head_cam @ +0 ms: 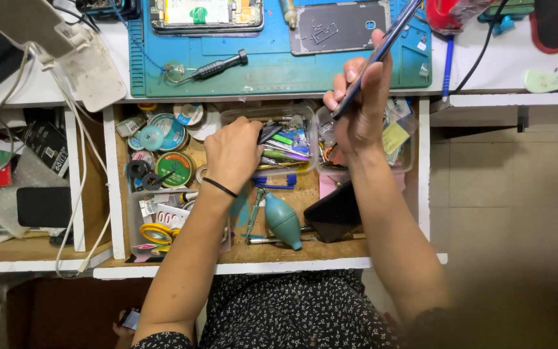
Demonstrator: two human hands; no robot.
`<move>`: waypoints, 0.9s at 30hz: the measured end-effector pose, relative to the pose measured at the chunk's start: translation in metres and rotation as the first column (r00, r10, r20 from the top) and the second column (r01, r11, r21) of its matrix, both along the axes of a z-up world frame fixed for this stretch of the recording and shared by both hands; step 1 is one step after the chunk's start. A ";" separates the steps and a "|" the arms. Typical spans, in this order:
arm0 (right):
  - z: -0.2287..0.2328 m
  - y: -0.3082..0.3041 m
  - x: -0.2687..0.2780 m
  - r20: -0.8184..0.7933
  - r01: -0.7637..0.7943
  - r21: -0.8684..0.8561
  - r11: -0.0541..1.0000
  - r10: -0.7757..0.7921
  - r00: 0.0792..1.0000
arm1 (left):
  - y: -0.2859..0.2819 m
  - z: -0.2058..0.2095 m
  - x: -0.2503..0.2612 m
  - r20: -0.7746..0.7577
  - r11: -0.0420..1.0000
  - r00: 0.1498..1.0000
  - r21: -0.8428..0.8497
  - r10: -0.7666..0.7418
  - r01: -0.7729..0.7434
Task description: Disassembling a smartphone by prying open the casing and removing internal components to prepare for repair.
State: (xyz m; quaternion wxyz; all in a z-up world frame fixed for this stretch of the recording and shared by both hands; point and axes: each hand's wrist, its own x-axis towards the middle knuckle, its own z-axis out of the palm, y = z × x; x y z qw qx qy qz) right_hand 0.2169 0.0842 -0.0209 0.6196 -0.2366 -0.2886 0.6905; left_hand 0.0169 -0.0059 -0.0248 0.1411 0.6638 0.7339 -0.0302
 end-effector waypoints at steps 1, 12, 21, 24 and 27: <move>-0.004 0.001 0.000 -0.005 -0.001 0.006 1.000 0.001 1.000 | 0.001 -0.003 0.000 -0.005 1.000 1.000 0.006 0.001 -0.001; 0.003 -0.006 -0.005 -0.043 -0.038 0.059 0.998 0.040 0.998 | 0.004 0.007 -0.006 0.051 0.987 0.998 -0.160 0.021 -0.013; 0.013 -0.005 0.002 -0.698 -0.544 0.241 0.803 0.533 0.478 | -0.010 0.067 -0.017 0.980 0.930 0.144 0.176 -0.136 -0.323; 0.016 -0.008 -0.001 -0.758 -0.599 0.250 0.761 0.539 0.367 | -0.010 0.067 -0.020 0.980 0.907 0.096 0.196 -0.173 -0.371; 0.017 -0.010 -0.004 -0.770 -0.614 0.240 0.752 0.533 0.352 | -0.008 0.050 -0.024 0.980 0.889 -0.157 0.036 -0.121 -0.456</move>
